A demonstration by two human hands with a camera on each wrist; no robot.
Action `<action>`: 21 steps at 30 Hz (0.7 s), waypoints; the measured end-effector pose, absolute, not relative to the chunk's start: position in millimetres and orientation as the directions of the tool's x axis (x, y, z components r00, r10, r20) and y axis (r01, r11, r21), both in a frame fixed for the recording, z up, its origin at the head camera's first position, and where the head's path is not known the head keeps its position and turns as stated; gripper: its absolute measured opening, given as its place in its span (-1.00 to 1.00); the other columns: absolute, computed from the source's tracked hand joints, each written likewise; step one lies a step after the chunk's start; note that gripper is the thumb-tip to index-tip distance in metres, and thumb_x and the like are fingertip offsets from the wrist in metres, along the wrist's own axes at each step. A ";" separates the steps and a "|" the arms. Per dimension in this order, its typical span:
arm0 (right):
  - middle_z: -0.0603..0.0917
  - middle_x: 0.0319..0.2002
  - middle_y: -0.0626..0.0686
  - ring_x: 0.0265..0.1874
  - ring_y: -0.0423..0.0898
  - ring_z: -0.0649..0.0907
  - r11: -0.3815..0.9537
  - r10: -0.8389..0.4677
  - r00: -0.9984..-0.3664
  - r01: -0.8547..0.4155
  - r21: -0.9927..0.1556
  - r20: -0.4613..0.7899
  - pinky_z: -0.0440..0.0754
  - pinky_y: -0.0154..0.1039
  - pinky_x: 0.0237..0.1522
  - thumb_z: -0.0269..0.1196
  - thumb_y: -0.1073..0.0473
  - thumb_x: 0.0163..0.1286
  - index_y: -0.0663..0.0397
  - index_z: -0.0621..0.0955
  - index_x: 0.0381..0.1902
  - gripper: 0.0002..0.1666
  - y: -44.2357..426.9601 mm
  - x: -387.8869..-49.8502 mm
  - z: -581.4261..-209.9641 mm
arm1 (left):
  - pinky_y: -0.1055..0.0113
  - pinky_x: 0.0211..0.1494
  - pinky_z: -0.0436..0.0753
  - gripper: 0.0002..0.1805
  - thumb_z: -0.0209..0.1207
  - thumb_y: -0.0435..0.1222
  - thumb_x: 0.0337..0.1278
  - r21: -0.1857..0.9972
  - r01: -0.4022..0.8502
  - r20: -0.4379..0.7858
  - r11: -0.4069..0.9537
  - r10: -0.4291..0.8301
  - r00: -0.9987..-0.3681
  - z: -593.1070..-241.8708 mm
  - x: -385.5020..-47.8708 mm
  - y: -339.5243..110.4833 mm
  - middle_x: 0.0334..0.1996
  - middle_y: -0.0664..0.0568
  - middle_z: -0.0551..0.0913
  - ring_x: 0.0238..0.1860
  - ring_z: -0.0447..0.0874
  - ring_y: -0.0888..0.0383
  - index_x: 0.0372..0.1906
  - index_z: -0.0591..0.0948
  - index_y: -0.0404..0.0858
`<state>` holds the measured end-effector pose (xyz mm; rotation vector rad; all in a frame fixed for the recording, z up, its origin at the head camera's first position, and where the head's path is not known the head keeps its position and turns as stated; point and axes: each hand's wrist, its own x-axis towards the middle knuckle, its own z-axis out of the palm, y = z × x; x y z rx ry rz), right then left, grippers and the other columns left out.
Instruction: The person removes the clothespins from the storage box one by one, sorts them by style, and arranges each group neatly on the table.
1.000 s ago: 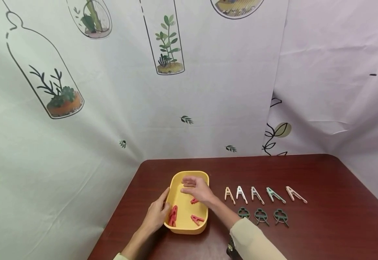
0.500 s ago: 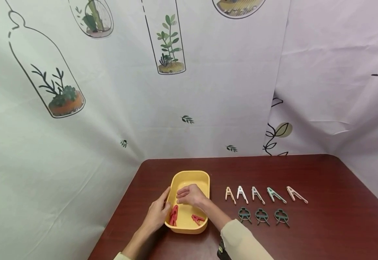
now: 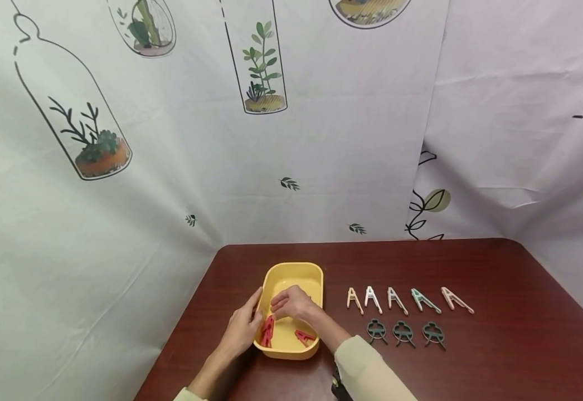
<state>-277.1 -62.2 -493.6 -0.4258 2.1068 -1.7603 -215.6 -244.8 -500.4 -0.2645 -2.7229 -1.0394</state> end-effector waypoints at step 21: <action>0.79 -0.47 0.07 -0.46 -0.17 0.74 0.321 -0.464 -0.886 -0.167 -0.932 0.000 0.59 -0.39 -0.40 0.55 0.59 0.03 0.32 0.74 -0.29 -0.71 -70.9 -269.0 -494.2 | 0.27 -0.15 0.58 -0.37 0.15 -0.47 0.45 0.627 0.260 0.276 0.734 0.103 -0.956 -501.1 -216.4 -245.5 0.15 -0.23 0.72 -0.22 0.60 0.11 0.57 0.40 -0.33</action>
